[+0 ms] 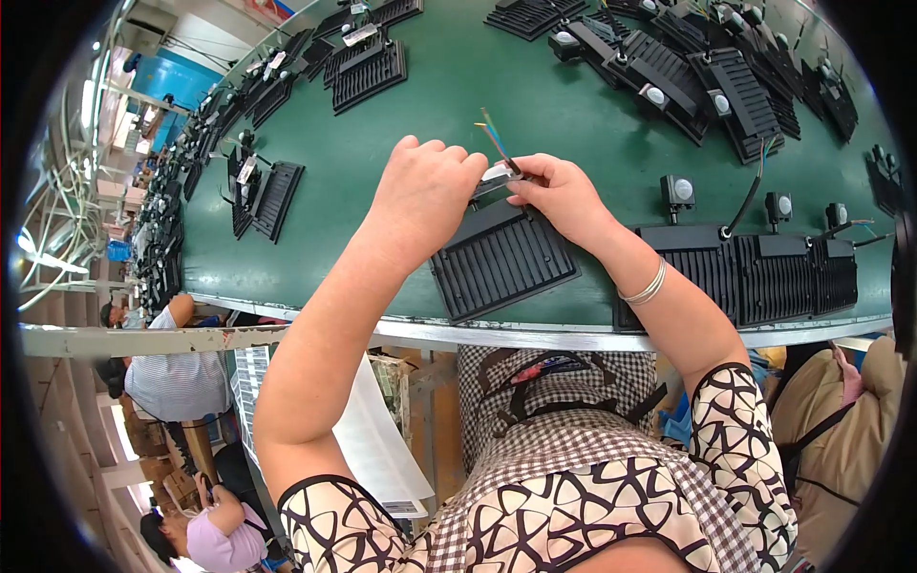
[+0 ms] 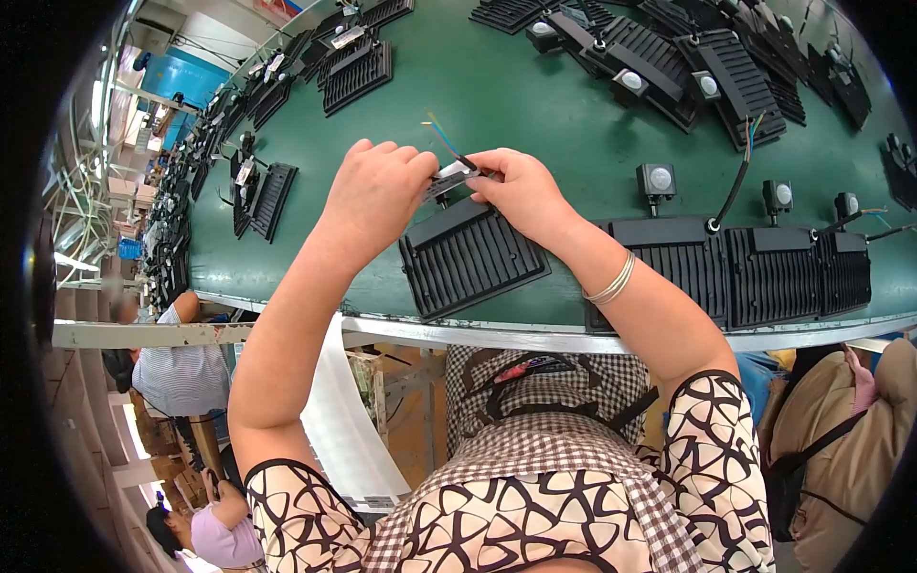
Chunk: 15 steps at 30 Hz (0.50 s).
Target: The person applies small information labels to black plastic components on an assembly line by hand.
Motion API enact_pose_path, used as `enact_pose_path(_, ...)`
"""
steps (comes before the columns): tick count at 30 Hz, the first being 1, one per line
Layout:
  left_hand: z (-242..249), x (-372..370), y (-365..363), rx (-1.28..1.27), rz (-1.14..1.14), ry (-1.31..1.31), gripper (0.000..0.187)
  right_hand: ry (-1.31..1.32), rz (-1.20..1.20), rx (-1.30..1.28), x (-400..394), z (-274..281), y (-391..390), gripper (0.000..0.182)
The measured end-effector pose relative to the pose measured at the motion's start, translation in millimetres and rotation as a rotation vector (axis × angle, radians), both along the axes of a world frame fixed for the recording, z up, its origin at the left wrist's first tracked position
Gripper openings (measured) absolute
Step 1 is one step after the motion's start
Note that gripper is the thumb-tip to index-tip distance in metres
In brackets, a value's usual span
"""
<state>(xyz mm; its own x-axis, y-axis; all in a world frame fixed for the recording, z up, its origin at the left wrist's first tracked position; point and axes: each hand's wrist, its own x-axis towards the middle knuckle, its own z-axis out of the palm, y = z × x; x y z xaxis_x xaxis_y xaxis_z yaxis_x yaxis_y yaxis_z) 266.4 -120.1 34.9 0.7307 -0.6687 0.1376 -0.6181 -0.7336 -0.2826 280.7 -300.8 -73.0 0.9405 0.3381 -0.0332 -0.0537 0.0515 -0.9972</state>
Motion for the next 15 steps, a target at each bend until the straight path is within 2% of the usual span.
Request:
enact_pose_path(3, -8, -1, 7, -0.053, -0.006, 0.040, 0.007, -0.001, 0.009, -0.011, -2, 1, -1, 0.026)
enact_pose_path(8, -9, -10, 13, 0.054, 0.034, 0.061, 0.004, 0.020, 0.013, -0.077, -5, 14, 1, 0.028)
enact_pose_path(11, -13, -13, 12, 0.108, 0.074, 0.071, 0.004, -0.193, -0.027, -0.228, -7, 7, 5, 0.028)
enact_pose_path(15, -18, -14, 11, 0.124, 0.149, 0.026, 0.006, -0.301, -0.073, -0.294, -9, 5, 7, 0.026)
